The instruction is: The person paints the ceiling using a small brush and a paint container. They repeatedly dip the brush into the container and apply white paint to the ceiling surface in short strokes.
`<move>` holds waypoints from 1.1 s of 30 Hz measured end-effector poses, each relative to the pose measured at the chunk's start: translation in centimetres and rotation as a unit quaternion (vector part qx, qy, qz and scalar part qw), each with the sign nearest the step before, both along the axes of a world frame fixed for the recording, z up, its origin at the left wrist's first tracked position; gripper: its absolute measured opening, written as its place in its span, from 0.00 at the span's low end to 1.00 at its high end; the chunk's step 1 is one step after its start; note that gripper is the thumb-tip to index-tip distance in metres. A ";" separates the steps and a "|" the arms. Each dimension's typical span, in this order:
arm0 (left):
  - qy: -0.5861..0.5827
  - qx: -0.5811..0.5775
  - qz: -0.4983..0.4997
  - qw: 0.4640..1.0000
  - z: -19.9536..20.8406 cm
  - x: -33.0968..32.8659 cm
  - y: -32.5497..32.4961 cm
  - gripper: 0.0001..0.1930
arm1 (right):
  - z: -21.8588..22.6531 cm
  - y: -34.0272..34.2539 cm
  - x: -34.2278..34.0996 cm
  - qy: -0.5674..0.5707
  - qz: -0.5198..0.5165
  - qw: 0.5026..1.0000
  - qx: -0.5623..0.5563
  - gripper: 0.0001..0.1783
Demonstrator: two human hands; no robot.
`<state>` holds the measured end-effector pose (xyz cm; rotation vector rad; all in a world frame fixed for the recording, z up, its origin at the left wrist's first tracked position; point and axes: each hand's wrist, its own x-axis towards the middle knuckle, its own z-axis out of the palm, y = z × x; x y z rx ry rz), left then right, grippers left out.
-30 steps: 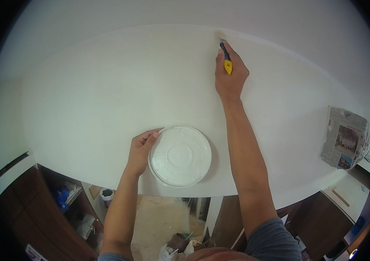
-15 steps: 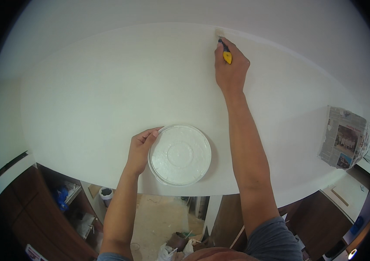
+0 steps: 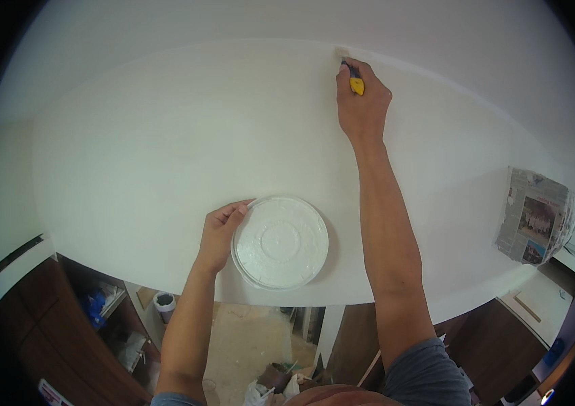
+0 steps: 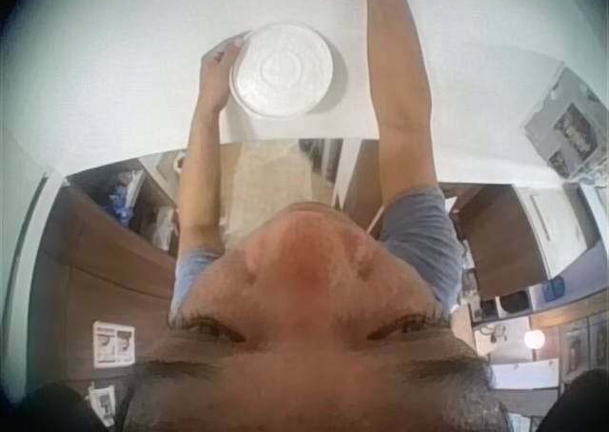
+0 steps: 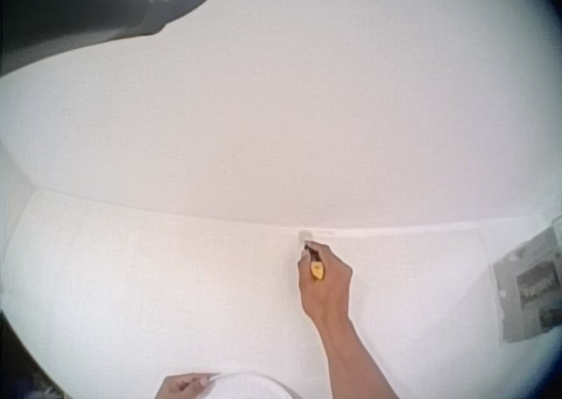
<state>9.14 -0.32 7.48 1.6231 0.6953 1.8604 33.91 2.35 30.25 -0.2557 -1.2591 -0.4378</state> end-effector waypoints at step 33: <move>0.003 0.008 0.001 1.000 0.0 0.0 -0.1 0.19 | 0.0 -1.2 -0.9 -0.028 0.007 0.999 -0.024 0.15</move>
